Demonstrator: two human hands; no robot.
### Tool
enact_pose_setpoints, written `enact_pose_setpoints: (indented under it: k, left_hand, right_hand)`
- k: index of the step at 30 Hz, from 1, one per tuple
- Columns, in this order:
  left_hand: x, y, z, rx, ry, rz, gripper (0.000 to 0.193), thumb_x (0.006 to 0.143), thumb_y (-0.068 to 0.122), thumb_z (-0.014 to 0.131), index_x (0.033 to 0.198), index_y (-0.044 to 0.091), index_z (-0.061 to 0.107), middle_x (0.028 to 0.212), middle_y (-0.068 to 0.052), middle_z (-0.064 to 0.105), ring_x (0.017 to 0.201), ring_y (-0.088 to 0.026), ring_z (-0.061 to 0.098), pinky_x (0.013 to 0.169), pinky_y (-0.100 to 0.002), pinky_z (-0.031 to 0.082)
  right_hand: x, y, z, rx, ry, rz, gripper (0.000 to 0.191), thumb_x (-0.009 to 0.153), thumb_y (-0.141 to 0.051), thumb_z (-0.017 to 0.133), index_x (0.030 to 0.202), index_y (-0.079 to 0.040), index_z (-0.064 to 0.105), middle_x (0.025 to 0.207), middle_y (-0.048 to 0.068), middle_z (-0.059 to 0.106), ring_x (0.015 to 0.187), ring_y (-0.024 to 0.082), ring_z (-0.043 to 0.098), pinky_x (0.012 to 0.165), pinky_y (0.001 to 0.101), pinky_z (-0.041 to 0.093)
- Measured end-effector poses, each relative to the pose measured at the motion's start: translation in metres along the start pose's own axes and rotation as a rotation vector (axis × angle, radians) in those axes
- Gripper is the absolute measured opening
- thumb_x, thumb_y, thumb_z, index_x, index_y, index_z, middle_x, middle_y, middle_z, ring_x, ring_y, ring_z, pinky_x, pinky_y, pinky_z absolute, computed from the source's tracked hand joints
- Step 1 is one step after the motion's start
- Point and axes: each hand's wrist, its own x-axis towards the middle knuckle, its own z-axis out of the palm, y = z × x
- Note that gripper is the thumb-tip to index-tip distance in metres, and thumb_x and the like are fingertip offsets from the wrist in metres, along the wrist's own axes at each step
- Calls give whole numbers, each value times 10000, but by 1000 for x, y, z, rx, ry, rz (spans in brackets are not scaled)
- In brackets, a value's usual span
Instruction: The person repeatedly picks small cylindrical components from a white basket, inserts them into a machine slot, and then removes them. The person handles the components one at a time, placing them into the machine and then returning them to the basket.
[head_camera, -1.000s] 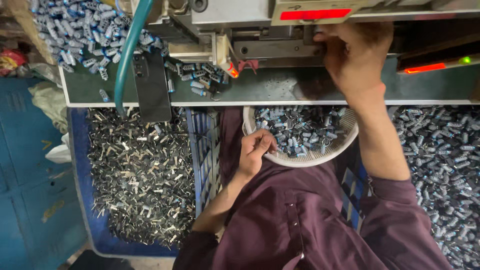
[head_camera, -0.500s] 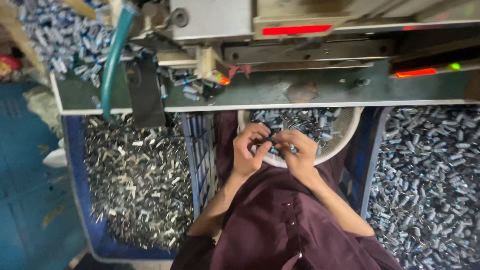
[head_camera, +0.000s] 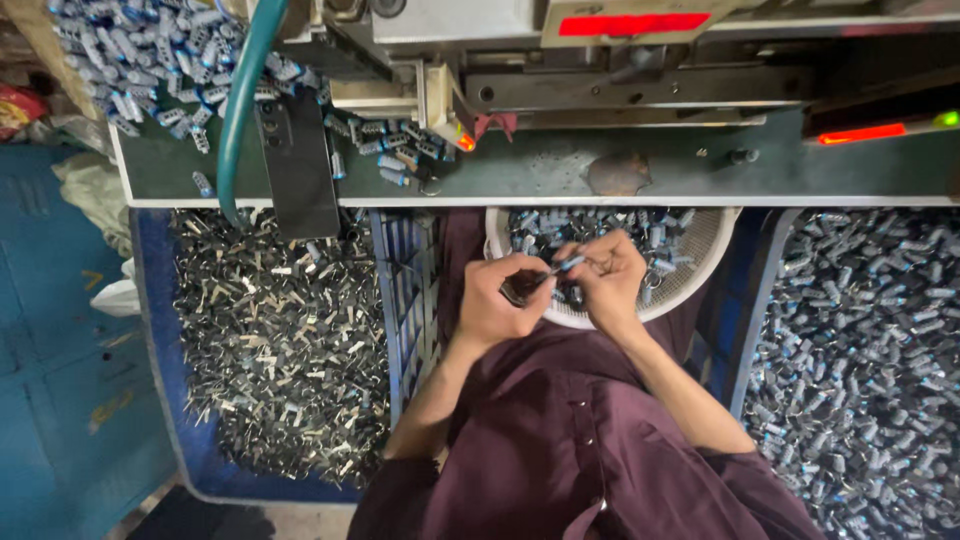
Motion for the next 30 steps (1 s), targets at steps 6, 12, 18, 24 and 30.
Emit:
enact_pose_setpoints:
  k: [6, 12, 18, 24, 30]
  left_hand:
    - [-36, -30, -58, -1413, 184, 340, 137, 905, 124, 723, 961, 1, 706, 830, -83, 709, 724, -176, 683, 680, -304, 527]
    - [-33, -62, -34, -806, -138, -476, 242, 997, 221, 693, 1012, -19, 724, 920, -101, 734, 819, -198, 674, 758, -334, 523]
    - [-4, -52, 18, 271, -101, -199, 116, 855, 115, 759, 948, 73, 704, 895, -71, 720, 835, -257, 700, 757, -370, 540]
    - [-1, -46, 28, 395, -97, -28, 89, 833, 81, 734, 910, 90, 689, 917, -69, 685, 925, -310, 653, 825, -407, 524]
    - [21, -60, 70, 514, -199, 291, 50, 868, 91, 709, 862, 96, 660, 933, -56, 686, 942, -288, 640, 875, -397, 526]
  right_hand:
    - [15, -25, 2, 573, 104, 410, 274, 889, 121, 611, 1084, -44, 512, 937, 134, 656, 743, 158, 610, 647, 269, 511]
    - [66, -91, 38, -164, -106, -307, 343, 890, 181, 541, 782, -133, 455, 778, 56, 563, 774, 220, 670, 632, 341, 552]
    - [164, -152, 51, -1213, -58, -1080, 188, 926, 153, 713, 1028, 11, 642, 931, 179, 693, 825, 366, 665, 706, 424, 536]
    - [171, -151, 42, -1219, -146, -1126, 262, 920, 177, 690, 1070, -25, 616, 954, 93, 706, 821, 319, 678, 712, 412, 501]
    - [168, -163, 45, -1257, -119, -1152, 287, 863, 149, 763, 1011, -54, 623, 926, 98, 686, 837, 333, 651, 762, 431, 485]
